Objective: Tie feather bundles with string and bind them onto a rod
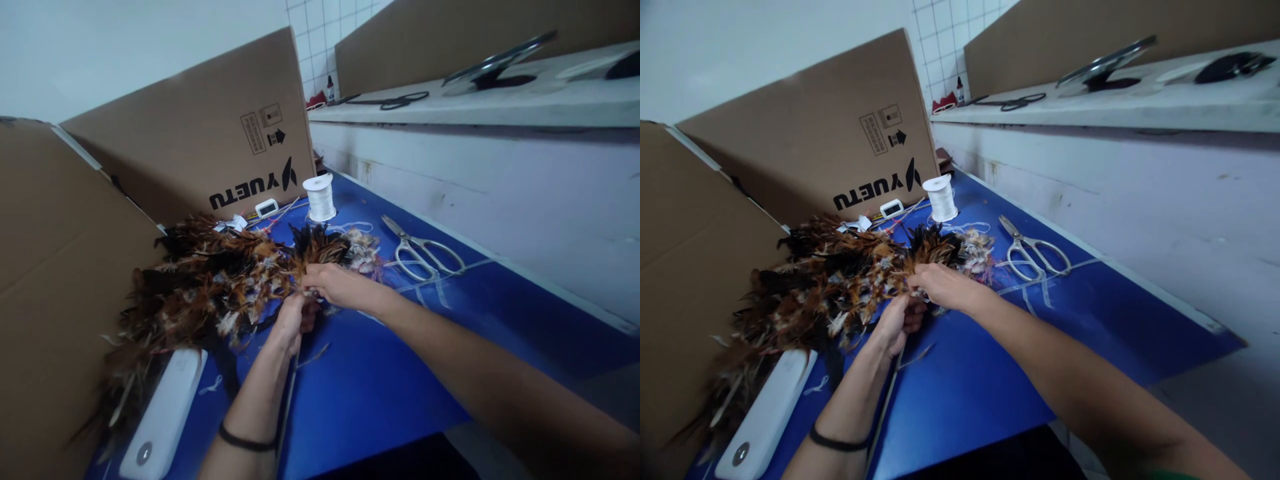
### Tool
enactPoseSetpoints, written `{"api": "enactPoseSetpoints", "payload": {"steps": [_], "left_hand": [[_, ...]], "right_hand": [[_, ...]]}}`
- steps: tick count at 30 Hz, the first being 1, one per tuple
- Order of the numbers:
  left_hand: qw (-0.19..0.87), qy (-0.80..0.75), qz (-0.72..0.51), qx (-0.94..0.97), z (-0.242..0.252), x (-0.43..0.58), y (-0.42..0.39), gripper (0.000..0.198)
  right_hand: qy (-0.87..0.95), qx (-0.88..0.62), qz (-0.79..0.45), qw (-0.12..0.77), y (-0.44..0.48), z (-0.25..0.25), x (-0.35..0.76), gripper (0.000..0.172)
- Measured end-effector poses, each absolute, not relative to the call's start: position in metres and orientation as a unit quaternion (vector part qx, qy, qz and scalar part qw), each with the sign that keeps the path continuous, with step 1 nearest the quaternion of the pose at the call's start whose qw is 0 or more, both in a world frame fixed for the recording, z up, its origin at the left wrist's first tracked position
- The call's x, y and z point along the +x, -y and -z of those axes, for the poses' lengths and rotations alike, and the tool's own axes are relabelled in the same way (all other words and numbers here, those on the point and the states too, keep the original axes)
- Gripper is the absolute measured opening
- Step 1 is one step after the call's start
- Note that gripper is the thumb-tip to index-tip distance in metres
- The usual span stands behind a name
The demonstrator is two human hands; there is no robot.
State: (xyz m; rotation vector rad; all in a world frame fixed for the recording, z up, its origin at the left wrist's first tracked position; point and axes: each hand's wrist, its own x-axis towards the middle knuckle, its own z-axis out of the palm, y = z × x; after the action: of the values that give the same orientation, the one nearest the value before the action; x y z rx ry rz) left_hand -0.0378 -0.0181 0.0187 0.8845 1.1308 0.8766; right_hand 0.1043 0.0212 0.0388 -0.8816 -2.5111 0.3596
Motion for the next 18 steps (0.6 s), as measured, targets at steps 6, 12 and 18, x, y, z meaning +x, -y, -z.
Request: {"api": "enactPoseSetpoints", "payload": {"steps": [6, 12, 18], "left_hand": [[0.658, -0.503, -0.395, 0.397, -0.016, -0.039, 0.019, 0.023], [0.653, -0.51, -0.403, 0.388, -0.016, -0.039, 0.018, 0.028], [0.66, -0.505, -0.416, 0.368, -0.015, -0.039, 0.017, 0.027]], "right_hand": [[0.909, -0.322, -0.142, 0.224, -0.021, -0.039, 0.103, 0.022], [0.853, -0.346, -0.252, 0.299, -0.02, -0.043, 0.101, 0.02], [0.633, -0.391, -0.472, 0.474, -0.026, -0.053, 0.106, 0.016]]}}
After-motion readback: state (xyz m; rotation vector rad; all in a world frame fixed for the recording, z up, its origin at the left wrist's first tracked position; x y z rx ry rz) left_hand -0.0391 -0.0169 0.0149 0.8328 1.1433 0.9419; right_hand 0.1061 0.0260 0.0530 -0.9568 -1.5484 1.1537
